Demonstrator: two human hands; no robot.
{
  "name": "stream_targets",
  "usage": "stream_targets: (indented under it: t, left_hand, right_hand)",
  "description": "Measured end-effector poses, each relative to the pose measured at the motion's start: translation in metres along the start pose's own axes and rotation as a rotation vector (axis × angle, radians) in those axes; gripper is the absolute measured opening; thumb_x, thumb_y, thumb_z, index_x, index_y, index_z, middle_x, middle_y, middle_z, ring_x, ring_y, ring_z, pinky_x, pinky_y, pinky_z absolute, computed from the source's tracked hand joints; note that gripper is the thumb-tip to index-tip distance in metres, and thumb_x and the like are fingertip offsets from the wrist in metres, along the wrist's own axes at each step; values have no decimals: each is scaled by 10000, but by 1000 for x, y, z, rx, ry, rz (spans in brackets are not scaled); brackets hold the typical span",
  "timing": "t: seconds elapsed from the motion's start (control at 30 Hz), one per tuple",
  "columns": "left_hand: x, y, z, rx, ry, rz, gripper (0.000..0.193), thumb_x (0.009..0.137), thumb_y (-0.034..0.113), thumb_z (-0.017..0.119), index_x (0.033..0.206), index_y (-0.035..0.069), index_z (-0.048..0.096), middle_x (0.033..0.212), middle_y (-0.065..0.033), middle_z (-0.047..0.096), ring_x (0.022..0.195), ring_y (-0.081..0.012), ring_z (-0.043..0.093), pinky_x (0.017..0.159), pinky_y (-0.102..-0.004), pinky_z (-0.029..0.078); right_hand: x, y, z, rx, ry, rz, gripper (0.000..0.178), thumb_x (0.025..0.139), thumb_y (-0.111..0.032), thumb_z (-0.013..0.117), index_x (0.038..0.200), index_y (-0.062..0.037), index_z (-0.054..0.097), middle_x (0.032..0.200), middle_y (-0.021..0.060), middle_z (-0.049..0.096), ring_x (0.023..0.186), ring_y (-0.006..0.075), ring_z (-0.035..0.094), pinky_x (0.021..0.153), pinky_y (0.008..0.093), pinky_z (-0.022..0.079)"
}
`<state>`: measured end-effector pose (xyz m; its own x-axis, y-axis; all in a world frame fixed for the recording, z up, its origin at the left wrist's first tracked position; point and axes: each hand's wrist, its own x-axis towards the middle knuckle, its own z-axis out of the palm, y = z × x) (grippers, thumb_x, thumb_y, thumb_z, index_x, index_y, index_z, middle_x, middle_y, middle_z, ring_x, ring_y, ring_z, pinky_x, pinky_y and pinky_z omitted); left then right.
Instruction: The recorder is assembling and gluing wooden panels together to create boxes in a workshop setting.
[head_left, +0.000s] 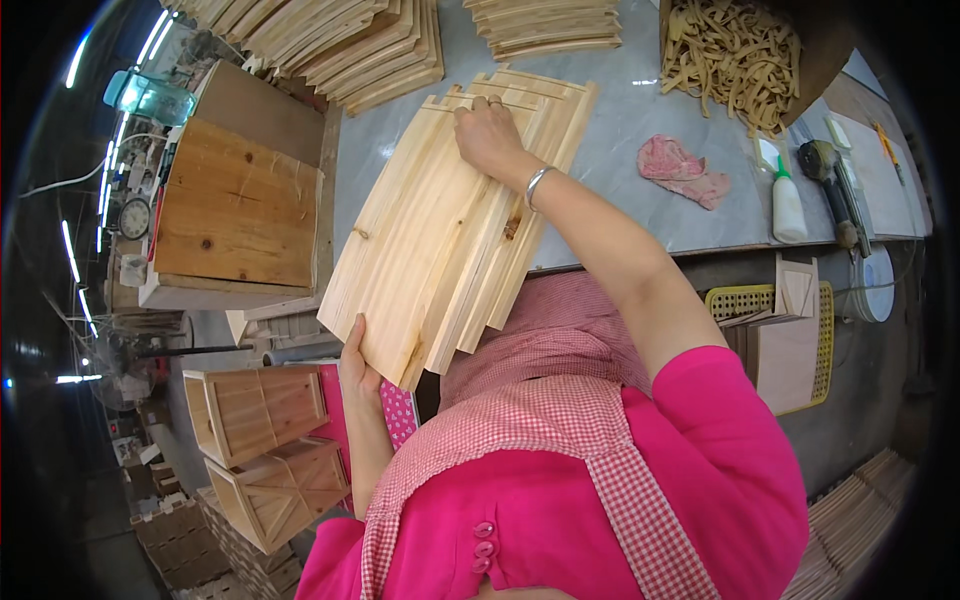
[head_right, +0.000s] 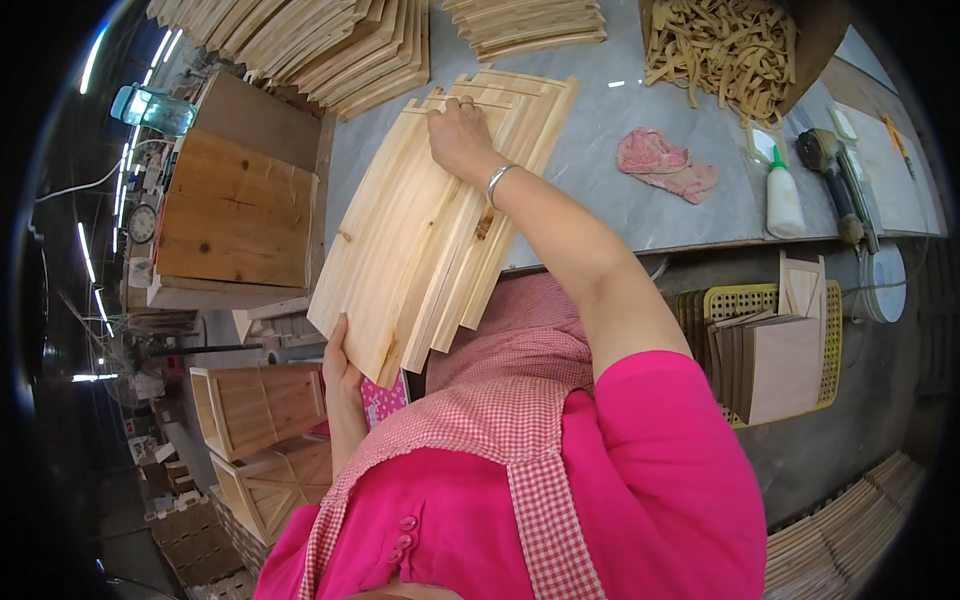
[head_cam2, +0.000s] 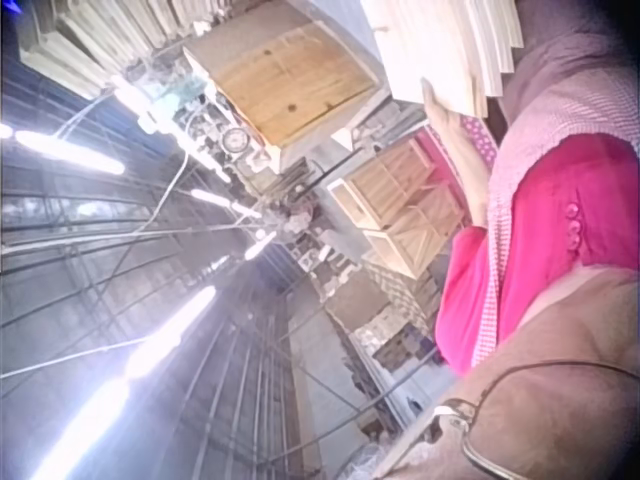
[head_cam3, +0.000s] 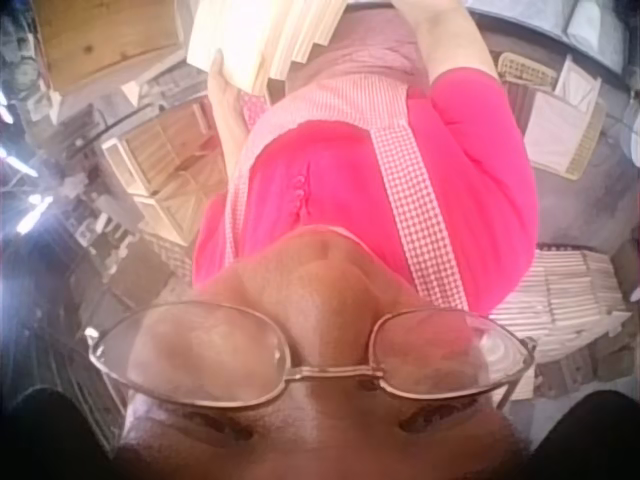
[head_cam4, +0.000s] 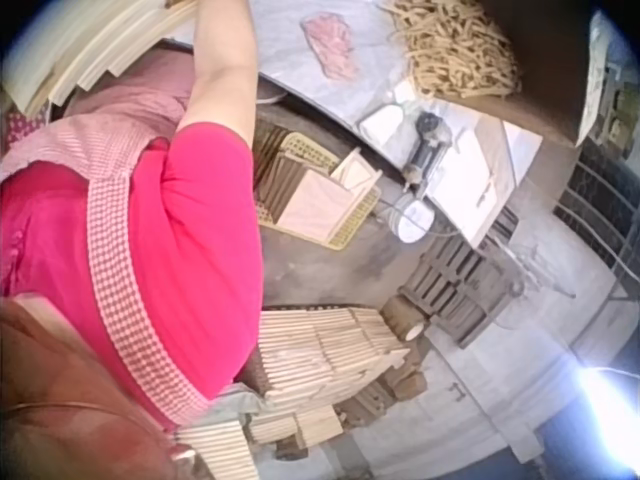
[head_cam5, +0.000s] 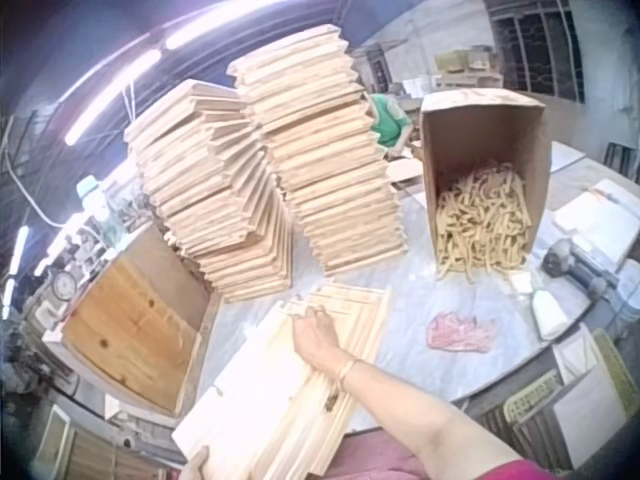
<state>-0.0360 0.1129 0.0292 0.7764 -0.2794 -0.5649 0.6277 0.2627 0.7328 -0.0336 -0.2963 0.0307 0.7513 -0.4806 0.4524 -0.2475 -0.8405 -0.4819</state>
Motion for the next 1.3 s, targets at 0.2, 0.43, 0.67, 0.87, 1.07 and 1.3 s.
stream_targets:
  t: [0.2, 0.43, 0.67, 0.87, 1.07, 1.3]
  left_hand:
    - [-3, -1, 16, 289, 261, 316, 547, 929, 154, 709, 1387, -21, 466, 1310, -155, 588, 1152, -257, 593, 981, -389, 506]
    - [12, 39, 52, 732, 185, 1172, 176, 957, 79, 649, 1085, -40, 674, 908, -63, 686, 871, -134, 596, 863, -335, 491]
    - [38, 30, 171, 920, -20, 854, 402, 1035, 316, 539, 934, -43, 689, 877, -65, 695, 885, -138, 610, 819, -305, 480]
    - [130, 9, 258, 1514, -358, 1369, 364, 971, 364, 586, 1058, 30, 702, 1159, -174, 669, 1062, -374, 606, 936, -440, 467]
    - [147, -21, 276, 1602, -178, 1361, 403, 948, 357, 591, 1238, 80, 635, 1345, -160, 586, 1240, -358, 526, 1020, -469, 433]
    - [129, -19, 275, 1605, -125, 1198, 431, 948, 347, 574, 1278, 74, 610, 1404, -132, 539, 1314, -323, 457, 1093, -453, 354]
  right_hand:
    - [-5, 9, 0, 29, -10, 12, 229, 900, -157, 594, 1021, 12, 690, 1123, 246, 635, 1112, 412, 571, 974, 466, 470]
    - [-73, 40, -67, 210, 344, -11, 306, 841, -147, 665, 1109, 1, 658, 1162, 213, 629, 1145, 383, 542, 1019, 461, 421]
    - [-216, 163, -222, -355, 723, 335, 334, 867, -156, 672, 1174, -31, 646, 1203, 199, 607, 1150, 371, 544, 982, 491, 416]
    - [-270, 222, -263, -551, 570, 719, 578, 806, -333, 772, 1235, 13, 598, 1216, 227, 606, 1128, 413, 556, 949, 496, 452]
    - [-276, 258, -260, -65, 793, 818, 587, 855, -280, 777, 1270, 44, 517, 1183, 225, 619, 948, 309, 655, 766, 402, 563]
    - [-140, 168, -223, 697, 747, 594, 460, 930, -298, 707, 1213, -1, 500, 1046, 130, 651, 716, 191, 667, 493, 273, 546]
